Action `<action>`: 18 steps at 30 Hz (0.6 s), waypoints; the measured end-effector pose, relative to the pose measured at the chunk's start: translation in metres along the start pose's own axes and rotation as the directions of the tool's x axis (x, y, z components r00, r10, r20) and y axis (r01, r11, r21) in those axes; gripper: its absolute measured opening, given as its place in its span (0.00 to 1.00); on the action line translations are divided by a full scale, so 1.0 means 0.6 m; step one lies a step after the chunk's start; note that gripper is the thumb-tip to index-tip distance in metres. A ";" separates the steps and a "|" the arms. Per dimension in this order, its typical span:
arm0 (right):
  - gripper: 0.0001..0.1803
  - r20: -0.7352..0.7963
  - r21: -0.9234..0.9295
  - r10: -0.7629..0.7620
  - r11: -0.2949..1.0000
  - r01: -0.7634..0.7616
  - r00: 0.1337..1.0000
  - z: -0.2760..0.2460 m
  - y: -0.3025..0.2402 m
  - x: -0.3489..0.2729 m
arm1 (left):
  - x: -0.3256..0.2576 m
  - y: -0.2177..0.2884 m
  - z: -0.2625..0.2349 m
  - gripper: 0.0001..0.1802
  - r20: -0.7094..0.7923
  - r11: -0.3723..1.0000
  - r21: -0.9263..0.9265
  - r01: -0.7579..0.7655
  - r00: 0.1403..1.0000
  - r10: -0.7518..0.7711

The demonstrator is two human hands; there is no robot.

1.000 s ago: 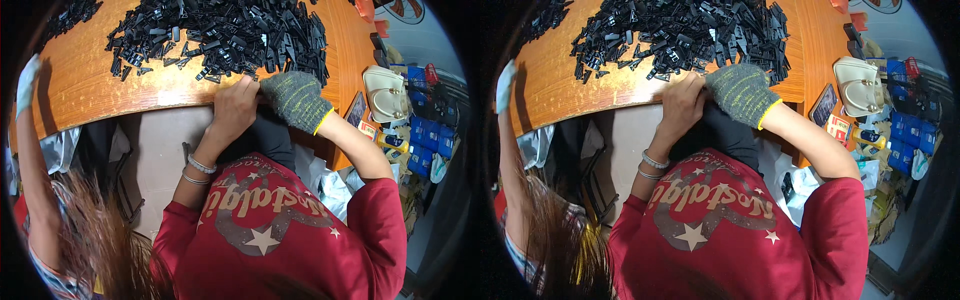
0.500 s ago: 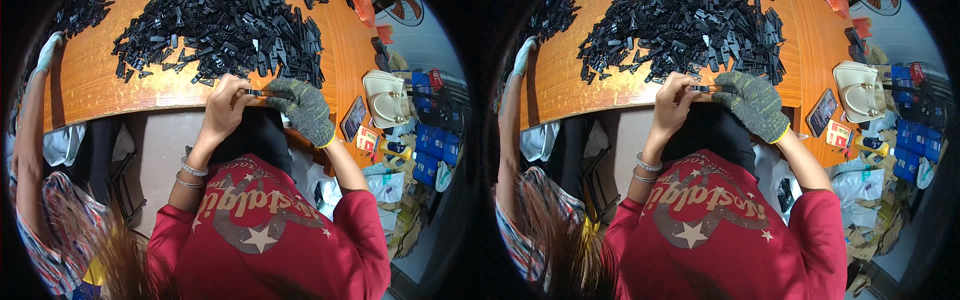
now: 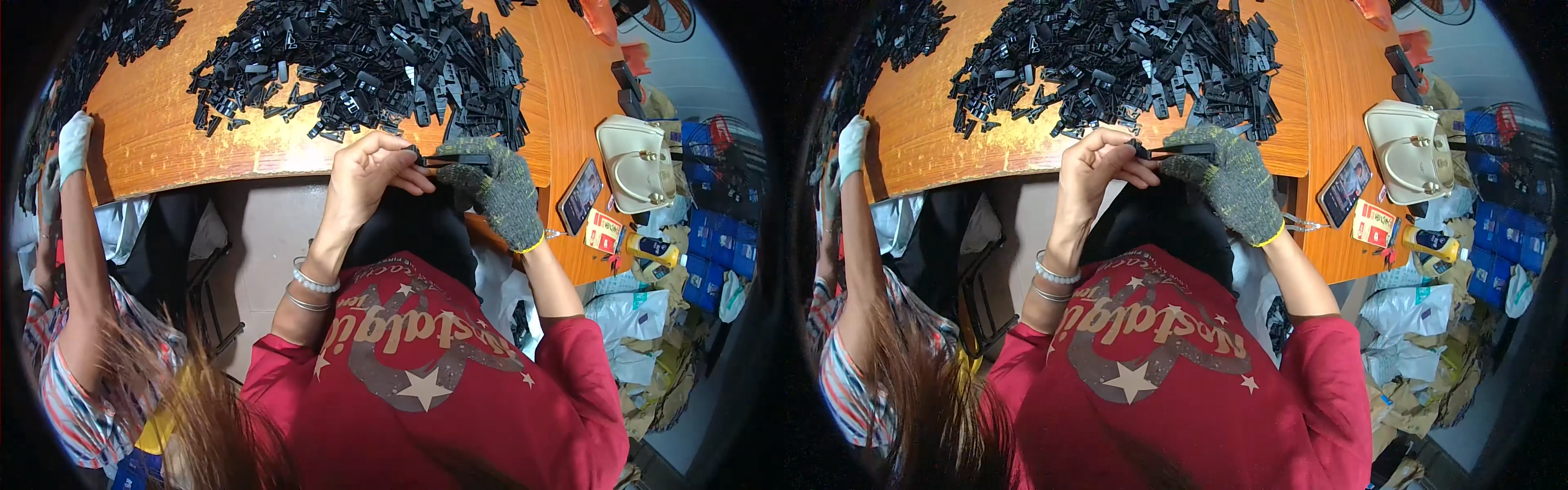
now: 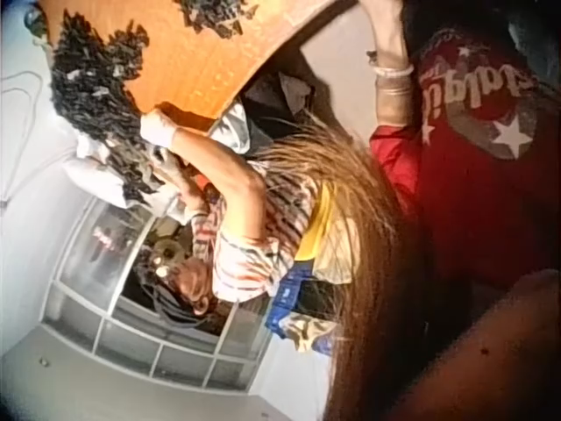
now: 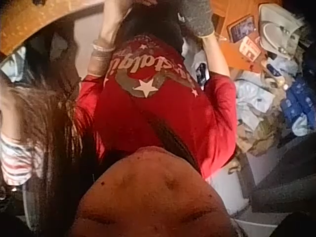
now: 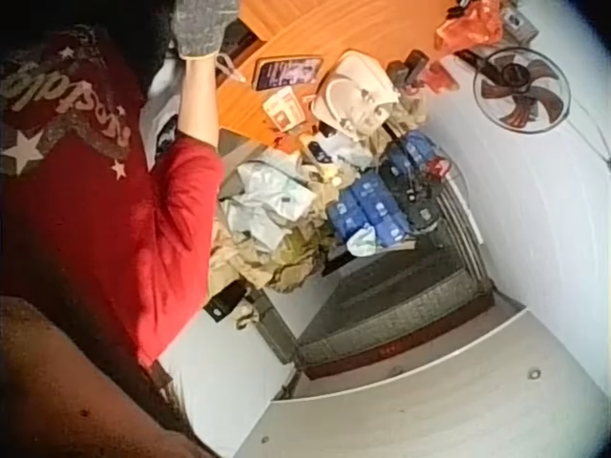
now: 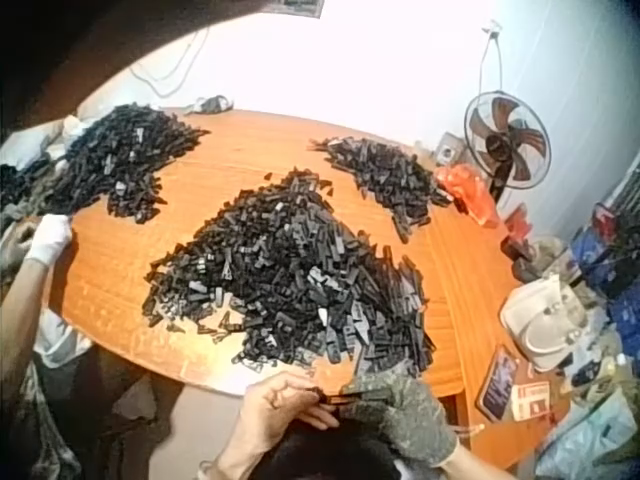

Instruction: The recorder is manually assembling two small black plastic components by snapping them together.

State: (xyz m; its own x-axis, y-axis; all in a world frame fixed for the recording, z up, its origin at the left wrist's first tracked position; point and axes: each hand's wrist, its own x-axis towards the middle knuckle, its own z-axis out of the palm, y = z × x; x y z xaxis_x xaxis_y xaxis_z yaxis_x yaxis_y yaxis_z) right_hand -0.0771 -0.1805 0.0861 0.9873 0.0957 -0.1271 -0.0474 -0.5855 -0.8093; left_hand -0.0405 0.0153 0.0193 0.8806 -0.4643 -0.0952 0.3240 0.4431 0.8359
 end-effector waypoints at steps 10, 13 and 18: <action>0.17 -0.060 0.027 -0.006 1.000 0.007 0.998 -0.007 -0.015 -0.010 | -0.008 0.005 0.011 0.10 0.010 0.987 -0.161 0.010 1.000 -0.008; 0.19 -0.075 -0.098 -0.102 0.991 0.094 0.992 -0.009 -0.015 -0.009 | -0.013 0.010 0.011 0.13 0.050 0.932 -0.350 0.095 0.995 -0.083; 0.21 -0.026 -0.064 -0.161 0.985 0.159 0.987 -0.003 -0.013 -0.011 | -0.011 -0.002 0.011 0.13 0.070 0.915 -0.349 0.204 0.979 -0.192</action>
State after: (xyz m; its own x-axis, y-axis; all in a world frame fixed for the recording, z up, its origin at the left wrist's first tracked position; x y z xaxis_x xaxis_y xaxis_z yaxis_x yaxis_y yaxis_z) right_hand -0.0830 -0.1780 0.0941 0.9856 0.1679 0.0200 0.1203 -0.6129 -0.7810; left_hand -0.0490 0.0132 0.0226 0.7758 -0.5929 -0.2161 0.5967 0.5779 0.5568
